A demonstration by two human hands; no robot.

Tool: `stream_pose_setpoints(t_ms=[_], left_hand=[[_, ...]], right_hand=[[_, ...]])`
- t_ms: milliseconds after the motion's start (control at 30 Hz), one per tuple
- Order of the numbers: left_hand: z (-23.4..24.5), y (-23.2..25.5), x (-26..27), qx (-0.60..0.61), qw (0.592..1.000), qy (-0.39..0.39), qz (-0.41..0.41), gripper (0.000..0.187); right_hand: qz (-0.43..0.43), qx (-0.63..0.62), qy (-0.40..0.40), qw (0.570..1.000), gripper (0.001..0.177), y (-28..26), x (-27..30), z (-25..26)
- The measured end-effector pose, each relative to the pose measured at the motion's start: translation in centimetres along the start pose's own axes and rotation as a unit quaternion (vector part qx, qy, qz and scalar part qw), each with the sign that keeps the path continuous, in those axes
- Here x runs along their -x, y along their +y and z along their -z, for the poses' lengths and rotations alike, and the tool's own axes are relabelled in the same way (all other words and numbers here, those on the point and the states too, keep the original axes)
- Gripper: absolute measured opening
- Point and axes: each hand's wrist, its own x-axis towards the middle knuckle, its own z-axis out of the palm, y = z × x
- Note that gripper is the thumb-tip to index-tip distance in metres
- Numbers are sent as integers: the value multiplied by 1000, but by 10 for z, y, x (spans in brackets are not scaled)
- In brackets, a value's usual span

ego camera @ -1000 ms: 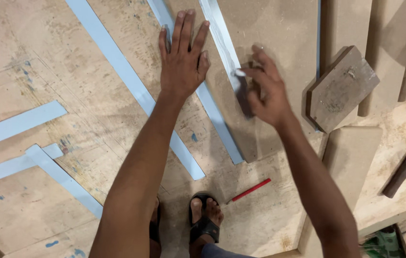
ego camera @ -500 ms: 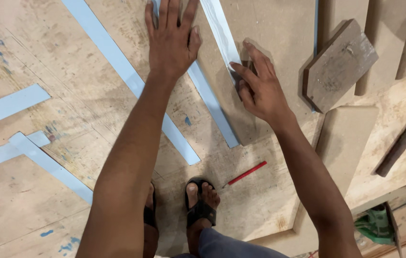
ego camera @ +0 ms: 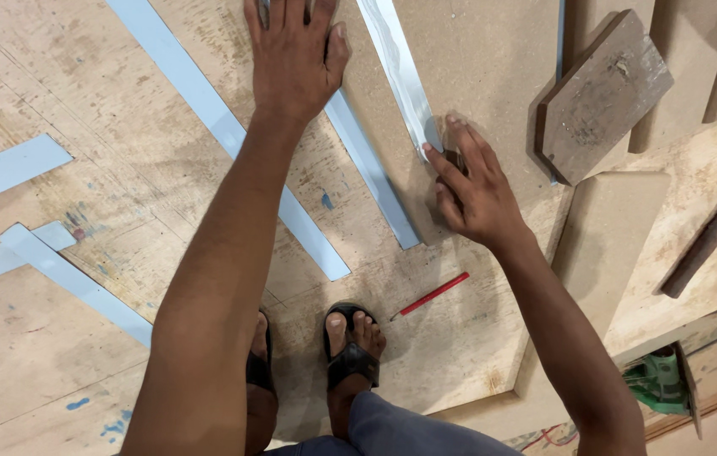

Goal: The person applies adhesive from a container onto metal strips and then carefully positions and presses those strips onto a large wooden board by hand.

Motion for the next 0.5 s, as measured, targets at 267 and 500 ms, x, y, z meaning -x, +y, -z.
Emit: stream_pose_setpoints(t_ms=[267, 500], left_hand=[[1, -1, -2, -3, 1000, 24, -17, 45], [12, 2, 0, -1, 999, 31, -15, 53]], right_hand=[[10, 18, -14, 1000, 53, 8, 11, 2], [3, -146, 97, 985, 52, 15, -35, 34]])
